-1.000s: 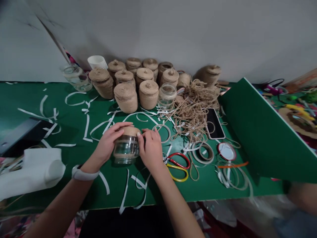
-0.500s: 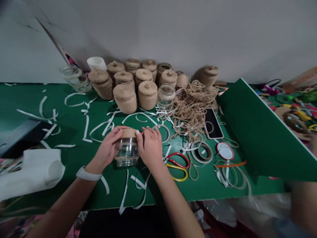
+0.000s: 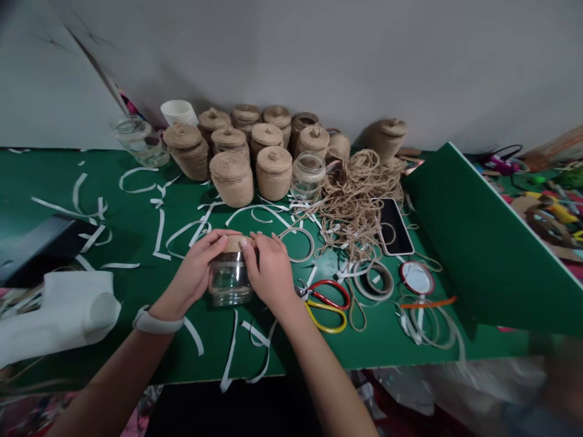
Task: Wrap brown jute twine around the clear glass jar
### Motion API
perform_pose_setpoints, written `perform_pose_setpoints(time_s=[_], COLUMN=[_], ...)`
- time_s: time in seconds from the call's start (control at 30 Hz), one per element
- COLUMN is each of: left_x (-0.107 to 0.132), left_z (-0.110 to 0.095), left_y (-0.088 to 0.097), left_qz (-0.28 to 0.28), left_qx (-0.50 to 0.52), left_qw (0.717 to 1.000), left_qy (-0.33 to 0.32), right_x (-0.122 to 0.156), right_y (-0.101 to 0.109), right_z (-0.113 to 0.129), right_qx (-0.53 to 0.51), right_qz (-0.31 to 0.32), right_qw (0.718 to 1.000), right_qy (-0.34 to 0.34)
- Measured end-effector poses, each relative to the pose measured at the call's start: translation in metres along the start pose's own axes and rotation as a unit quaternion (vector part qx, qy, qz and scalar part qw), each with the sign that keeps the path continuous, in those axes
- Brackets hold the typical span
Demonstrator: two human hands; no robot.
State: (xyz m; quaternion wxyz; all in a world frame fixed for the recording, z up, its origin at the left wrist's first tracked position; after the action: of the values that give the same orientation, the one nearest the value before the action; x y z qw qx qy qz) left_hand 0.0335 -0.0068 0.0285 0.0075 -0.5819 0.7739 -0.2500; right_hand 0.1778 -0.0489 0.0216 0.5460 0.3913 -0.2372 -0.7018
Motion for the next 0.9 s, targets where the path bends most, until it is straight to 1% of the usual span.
perform_pose_setpoints(time_s=[0.07, 0.1, 0.17, 0.23, 0.3, 0.33, 0.4, 0.5, 0.57, 0.63, 0.77, 0.9], left_x=[0.001, 0.001, 0.002, 0.002, 0.001, 0.000, -0.001, 0.000, 0.001, 0.004, 0.006, 0.004], left_z=[0.003, 0.003, 0.000, -0.004, -0.007, -0.008, -0.006, -0.001, 0.000, -0.001, -0.004, -0.003], left_y=[0.001, 0.001, 0.000, -0.002, -0.003, -0.002, 0.000, 0.006, 0.010, 0.011, 0.006, 0.003], left_qz=[0.008, 0.012, 0.019, 0.028, 0.042, 0.049, 0.052, 0.023, 0.005, 0.002, 0.013, -0.010], left_qx=[0.011, -0.008, -0.084, -0.166, -0.204, -0.199, -0.152, -0.044, -0.007, -0.024, -0.098, -0.092], left_qw=[1.000, 1.000, 0.995, 0.983, 0.975, 0.976, 0.986, 0.999, 1.000, 0.999, 0.992, 0.992], left_qy=[-0.001, -0.009, -0.041, -0.073, -0.081, -0.075, -0.054, -0.020, -0.019, -0.036, -0.077, -0.085], right_x=[-0.002, -0.003, -0.005, -0.006, -0.006, -0.006, -0.005, -0.002, 0.001, 0.004, 0.007, 0.005], right_y=[0.004, 0.006, 0.008, 0.009, 0.009, 0.009, 0.009, 0.009, 0.008, 0.006, 0.000, -0.006], right_z=[-0.001, -0.001, -0.001, 0.000, 0.003, 0.004, 0.006, 0.002, -0.004, -0.009, -0.011, -0.009], right_qx=[0.006, 0.012, 0.026, 0.055, 0.089, 0.100, 0.105, 0.107, 0.112, 0.110, 0.095, 0.061], right_qz=[0.003, 0.009, 0.025, 0.034, 0.035, 0.034, 0.034, 0.023, 0.016, 0.022, 0.025, 0.034], right_qw=[1.000, 1.000, 0.999, 0.998, 0.995, 0.994, 0.993, 0.993, 0.993, 0.993, 0.995, 0.997], right_qy=[-0.004, -0.004, 0.002, 0.015, 0.032, 0.040, 0.051, 0.050, 0.040, 0.035, 0.025, 0.016])
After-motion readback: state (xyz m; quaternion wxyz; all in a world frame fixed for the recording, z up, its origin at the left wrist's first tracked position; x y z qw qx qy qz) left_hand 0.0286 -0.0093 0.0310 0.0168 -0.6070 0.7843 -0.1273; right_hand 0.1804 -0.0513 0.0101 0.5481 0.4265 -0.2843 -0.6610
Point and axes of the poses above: each hand's wrist, its own x-axis away from the middle knuckle, its own y-axis out of the back of the hand, z = x × y, the point moved 1 cm from there along -x, towards the middle knuckle, and after that the axes turned 13 degrees about x, right-handed, at the moved point
